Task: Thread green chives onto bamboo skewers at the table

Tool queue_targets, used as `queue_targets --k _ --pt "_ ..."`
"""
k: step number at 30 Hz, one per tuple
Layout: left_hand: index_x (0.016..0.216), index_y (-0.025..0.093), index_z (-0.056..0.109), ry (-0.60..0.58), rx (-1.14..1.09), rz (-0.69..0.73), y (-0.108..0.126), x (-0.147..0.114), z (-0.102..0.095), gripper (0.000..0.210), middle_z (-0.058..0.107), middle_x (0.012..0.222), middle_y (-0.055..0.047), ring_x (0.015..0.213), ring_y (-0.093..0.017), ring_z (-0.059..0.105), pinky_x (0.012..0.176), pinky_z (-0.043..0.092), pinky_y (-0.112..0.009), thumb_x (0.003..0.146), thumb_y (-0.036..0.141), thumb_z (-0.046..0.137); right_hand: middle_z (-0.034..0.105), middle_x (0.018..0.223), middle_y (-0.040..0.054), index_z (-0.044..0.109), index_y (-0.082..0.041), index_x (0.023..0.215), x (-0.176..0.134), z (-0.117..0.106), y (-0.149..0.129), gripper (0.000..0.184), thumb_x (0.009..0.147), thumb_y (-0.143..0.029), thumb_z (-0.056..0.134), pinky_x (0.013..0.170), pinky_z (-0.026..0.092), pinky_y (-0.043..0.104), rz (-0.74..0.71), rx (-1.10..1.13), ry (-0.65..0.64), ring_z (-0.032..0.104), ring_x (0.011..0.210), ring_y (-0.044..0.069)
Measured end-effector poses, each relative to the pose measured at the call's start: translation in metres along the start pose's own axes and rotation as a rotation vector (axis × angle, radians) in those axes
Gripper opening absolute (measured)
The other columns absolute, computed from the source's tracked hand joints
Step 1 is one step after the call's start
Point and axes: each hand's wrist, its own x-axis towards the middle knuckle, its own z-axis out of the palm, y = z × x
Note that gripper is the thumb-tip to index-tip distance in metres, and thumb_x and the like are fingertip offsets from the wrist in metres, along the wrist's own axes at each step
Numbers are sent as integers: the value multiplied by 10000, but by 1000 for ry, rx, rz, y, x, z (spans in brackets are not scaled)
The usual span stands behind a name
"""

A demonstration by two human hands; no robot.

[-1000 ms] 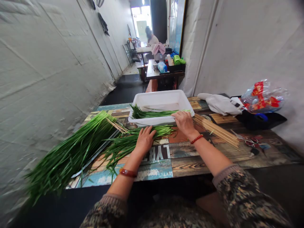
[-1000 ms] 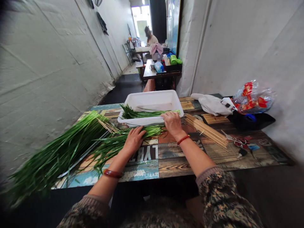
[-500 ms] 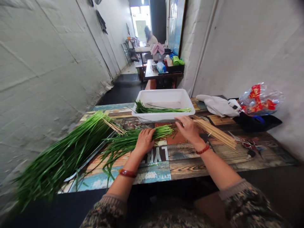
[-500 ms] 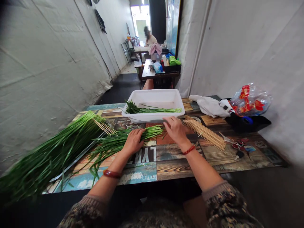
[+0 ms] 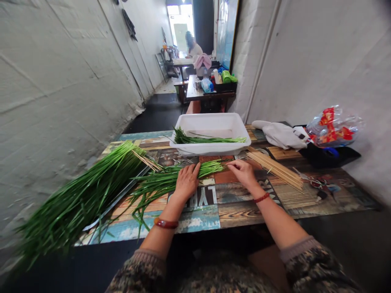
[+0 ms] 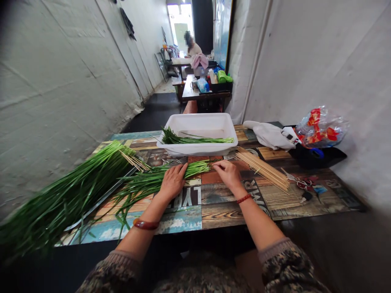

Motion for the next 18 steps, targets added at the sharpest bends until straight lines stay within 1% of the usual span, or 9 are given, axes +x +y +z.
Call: queue_targets --k 2,4,7,8,10,11,13,16,18 --pt "1458 205 370 -1 -1 3 0 0 1 640 534 1353 -113 1197 -294 464 1010 345 -429 830 145 476 717 761 58 734 -182 857 3 -10 3 230 807 -382 630 609 489 286 41 49 37 633 655 176" --pt "1450 219 384 0 -8 5 0 1 1 613 541 1350 -110 1192 -289 470 1000 350 -430 847 134 452 716 765 62 708 -165 943 4 -25 4 328 843 -446 570 519 465 246 74 108 92 625 586 149" --pt "1430 242 410 5 -12 12 -1 1 2 571 550 1346 -100 1182 -277 485 991 355 -422 871 129 422 726 868 79 663 -167 1023 7 -47 5 364 859 -469 544 507 463 209 97 234 196 652 621 127" --pt "1425 244 416 10 -12 15 -1 1 2 565 551 1347 -97 1180 -276 489 991 355 -421 872 126 418 726 879 80 654 -168 1042 8 -52 5 361 861 -459 542 509 463 204 95 226 188 656 630 125" --pt "1413 243 429 19 -15 22 -1 1 1 566 557 1342 -95 1177 -277 495 995 353 -423 861 117 423 724 876 81 642 -159 1087 12 -57 6 362 880 -421 501 506 460 207 78 92 82 656 629 126" --pt "1402 241 442 22 -19 24 -2 1 0 569 565 1332 -96 1172 -280 499 997 351 -424 848 113 435 722 875 81 636 -151 1113 15 -56 7 367 896 -391 461 512 462 214 66 -15 0 652 626 127" --pt "1366 234 477 26 -30 19 -2 1 -2 575 589 1289 -98 1152 -288 509 993 353 -428 804 112 478 717 856 79 647 -134 1115 20 -49 10 358 900 -312 423 546 475 238 50 -137 -98 639 615 129" --pt "1327 218 498 42 -48 -28 -2 0 -6 601 611 1215 -99 1109 -298 519 968 369 -431 734 130 541 711 850 62 690 -143 1070 28 -31 14 305 852 -215 489 644 486 265 7 -233 -209 625 667 136" --pt "1334 207 486 53 -56 -62 -1 -1 -9 631 611 1187 -100 1088 -299 520 949 378 -430 710 143 559 701 823 28 675 -161 1143 32 -18 14 370 788 -171 572 647 472 249 -24 -288 -321 608 664 129"
